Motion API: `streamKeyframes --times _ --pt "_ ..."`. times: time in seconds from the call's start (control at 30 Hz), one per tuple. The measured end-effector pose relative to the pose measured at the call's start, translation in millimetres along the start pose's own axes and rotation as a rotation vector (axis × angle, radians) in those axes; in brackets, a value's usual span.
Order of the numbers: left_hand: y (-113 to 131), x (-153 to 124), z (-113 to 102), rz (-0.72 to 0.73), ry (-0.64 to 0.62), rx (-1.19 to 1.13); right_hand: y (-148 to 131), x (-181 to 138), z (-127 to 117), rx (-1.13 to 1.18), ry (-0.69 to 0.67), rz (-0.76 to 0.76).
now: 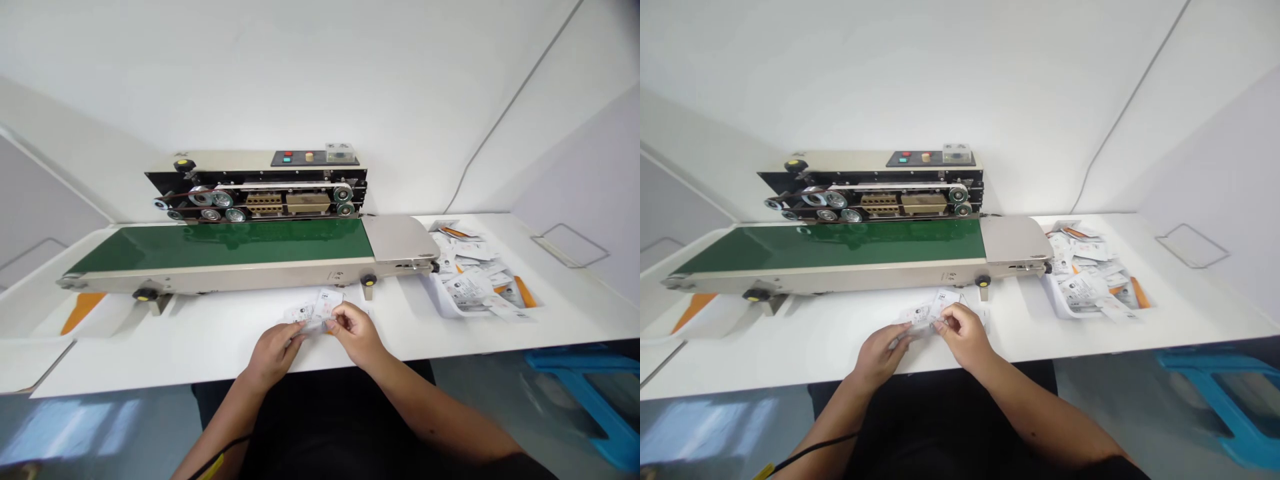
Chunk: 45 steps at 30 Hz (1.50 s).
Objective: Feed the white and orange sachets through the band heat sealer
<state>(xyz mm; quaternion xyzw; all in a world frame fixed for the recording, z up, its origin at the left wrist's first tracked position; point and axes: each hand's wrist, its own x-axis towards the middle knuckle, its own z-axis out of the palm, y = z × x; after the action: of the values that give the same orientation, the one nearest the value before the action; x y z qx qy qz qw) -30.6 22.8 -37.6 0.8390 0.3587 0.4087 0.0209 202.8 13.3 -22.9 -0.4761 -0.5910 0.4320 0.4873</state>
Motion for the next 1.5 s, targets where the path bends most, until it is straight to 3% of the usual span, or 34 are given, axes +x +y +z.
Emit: streamKeyframes --times 0.17,0.4,0.5,0.67,0.9,1.13,1.5 --pt "0 -6 2 -0.117 0.027 -0.010 10 0 -2 0.087 -0.025 0.037" --pt "-3 -8 6 -0.190 0.012 -0.084 0 -1 -5 -0.020 0.022 -0.079" --pt "-3 -3 6 -0.146 -0.022 -0.033 -10 0 -8 -0.111 0.029 -0.164" --pt "0 7 -2 -0.051 -0.024 0.021 -16 4 -10 -0.112 -0.098 -0.178" --pt "4 12 -10 0.083 0.090 -0.047 1 3 -3 0.078 -0.030 -0.106" --pt "5 14 -7 0.074 0.013 -0.084 -2 -2 -8 -0.035 -0.065 -0.255" --pt "3 12 -5 0.143 0.019 -0.053 14 -3 -10 0.123 -0.117 -0.238"
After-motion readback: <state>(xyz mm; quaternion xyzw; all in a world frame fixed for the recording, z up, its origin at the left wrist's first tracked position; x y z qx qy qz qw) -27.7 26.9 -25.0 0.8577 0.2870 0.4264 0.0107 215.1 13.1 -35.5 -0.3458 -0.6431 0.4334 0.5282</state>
